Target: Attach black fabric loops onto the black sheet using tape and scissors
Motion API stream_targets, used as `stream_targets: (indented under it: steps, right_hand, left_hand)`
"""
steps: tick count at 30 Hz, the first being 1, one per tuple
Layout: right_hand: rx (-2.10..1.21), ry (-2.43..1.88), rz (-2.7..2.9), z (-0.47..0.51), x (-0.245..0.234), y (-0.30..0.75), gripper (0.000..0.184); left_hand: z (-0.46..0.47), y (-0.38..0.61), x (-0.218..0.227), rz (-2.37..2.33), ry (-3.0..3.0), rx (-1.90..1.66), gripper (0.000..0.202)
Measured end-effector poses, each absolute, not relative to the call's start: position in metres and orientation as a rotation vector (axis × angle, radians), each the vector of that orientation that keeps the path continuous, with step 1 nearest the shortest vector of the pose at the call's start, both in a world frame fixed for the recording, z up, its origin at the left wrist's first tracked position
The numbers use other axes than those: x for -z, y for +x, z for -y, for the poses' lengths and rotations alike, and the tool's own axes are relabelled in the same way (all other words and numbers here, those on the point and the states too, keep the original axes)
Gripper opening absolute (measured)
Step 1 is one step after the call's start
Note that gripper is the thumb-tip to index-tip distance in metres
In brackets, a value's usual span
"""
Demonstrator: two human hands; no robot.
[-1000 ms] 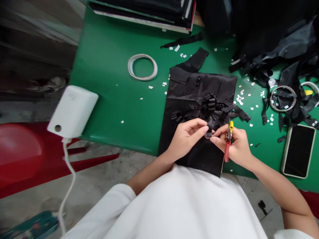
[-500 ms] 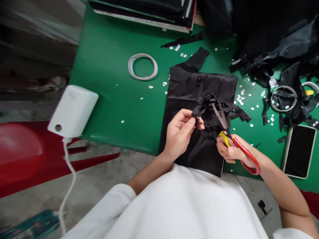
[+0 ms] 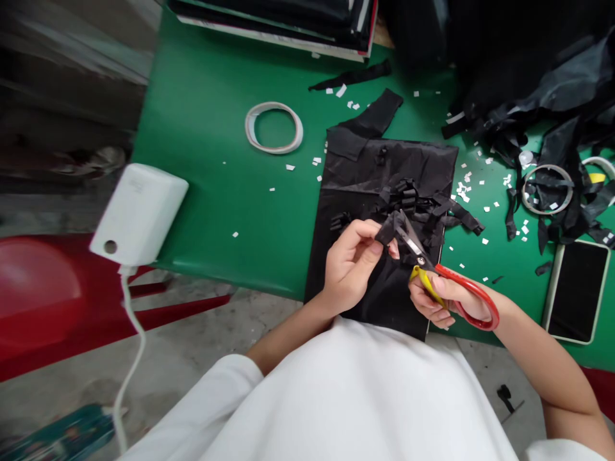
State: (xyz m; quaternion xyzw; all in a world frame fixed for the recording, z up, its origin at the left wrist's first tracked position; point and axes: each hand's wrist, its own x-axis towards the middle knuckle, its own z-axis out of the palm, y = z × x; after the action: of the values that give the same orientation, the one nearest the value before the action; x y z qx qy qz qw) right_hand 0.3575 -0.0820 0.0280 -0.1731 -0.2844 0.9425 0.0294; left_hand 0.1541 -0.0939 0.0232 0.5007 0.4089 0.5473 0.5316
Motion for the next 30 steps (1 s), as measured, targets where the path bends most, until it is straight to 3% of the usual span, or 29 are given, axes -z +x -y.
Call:
stream_targets:
  steps: [10, 17, 30]
  right_hand:
    - [-2.830, -0.525, 0.908, 0.078, -0.033, 0.358, 0.066]
    - [-2.874, -0.440, 0.841, 0.077, -0.036, 0.358, 0.067]
    - [-3.019, -0.248, 0.628, 0.077, -0.033, 0.356, 0.065]
  left_hand:
    - [0.093, 0.151, -0.032, -1.059, 1.022, -1.016, 0.032]
    - [0.090, 0.153, -0.037, -1.073, 0.882, -1.029, 0.043]
    - [0.093, 0.154, -0.029, -1.138, 0.914, -1.033, 0.045]
